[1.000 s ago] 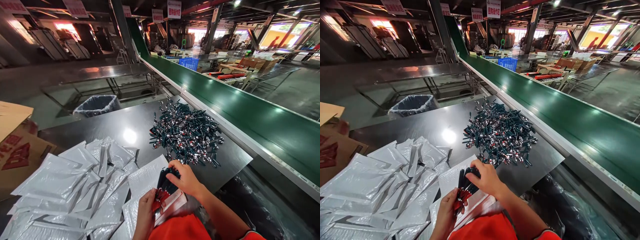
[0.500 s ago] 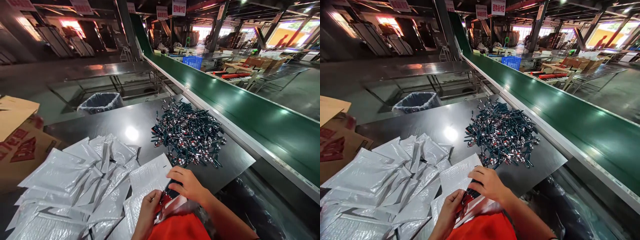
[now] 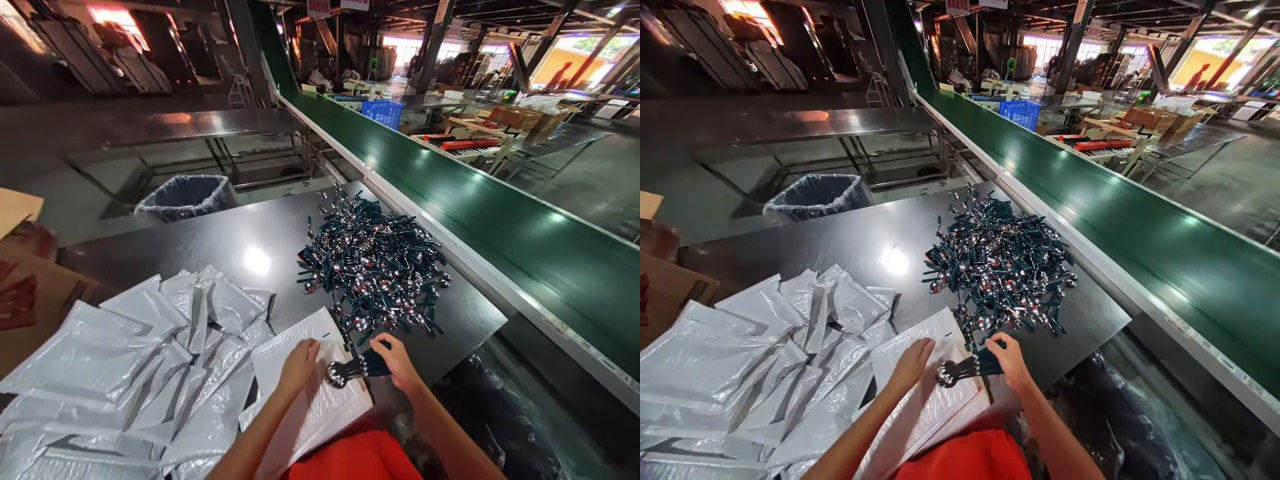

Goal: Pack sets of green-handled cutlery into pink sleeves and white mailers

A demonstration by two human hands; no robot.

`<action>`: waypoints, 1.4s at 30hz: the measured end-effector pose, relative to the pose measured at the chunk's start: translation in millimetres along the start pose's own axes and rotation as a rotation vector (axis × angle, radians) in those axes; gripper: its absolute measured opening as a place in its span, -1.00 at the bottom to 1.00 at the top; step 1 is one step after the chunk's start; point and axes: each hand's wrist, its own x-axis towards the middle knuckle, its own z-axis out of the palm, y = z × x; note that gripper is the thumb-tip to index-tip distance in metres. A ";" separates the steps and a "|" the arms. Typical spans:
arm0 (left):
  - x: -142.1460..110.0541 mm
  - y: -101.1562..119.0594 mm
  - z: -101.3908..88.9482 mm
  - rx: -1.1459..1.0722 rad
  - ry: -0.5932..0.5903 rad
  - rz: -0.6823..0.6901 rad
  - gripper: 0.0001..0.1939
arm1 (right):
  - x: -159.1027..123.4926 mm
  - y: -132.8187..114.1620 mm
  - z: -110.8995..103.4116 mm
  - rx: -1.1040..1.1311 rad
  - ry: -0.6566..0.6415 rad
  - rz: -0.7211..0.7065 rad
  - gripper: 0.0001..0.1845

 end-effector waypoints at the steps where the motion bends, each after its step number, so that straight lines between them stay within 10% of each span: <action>1: 17.0 -7.4 0.1 0.097 0.006 0.050 -0.53 | 3.8 2.8 -7.0 0.013 0.029 0.022 -0.62; 8: 94.6 -28.8 21.0 0.524 -0.152 0.466 -0.63 | 1.2 25.7 -34.4 0.100 0.194 0.122 -0.49; 16: 100.1 -45.7 15.6 0.755 -0.111 0.529 -0.72 | -2.0 33.7 -24.3 0.146 0.238 0.192 -0.48; 24: 78.6 -36.7 -83.9 0.722 -0.002 0.392 -0.61 | -1.6 -14.2 6.7 0.182 0.126 0.026 -0.52; 30: 28.2 25.5 -141.5 0.652 0.063 0.407 -0.65 | 0.1 -68.6 35.6 0.323 0.106 -0.182 -0.46; 33: -2.7 60.1 -145.1 0.569 0.064 0.458 -0.67 | -4.9 -94.9 35.8 0.260 0.233 -0.383 -0.51; 37: -23.9 78.6 -141.2 0.385 0.134 0.467 -0.69 | -25.0 -113.1 16.0 -0.083 0.472 -1.050 -0.76; 42: -28.2 85.2 -131.0 0.128 0.238 0.528 -0.77 | -57.7 -118.5 -4.3 -0.601 0.159 -1.758 -0.90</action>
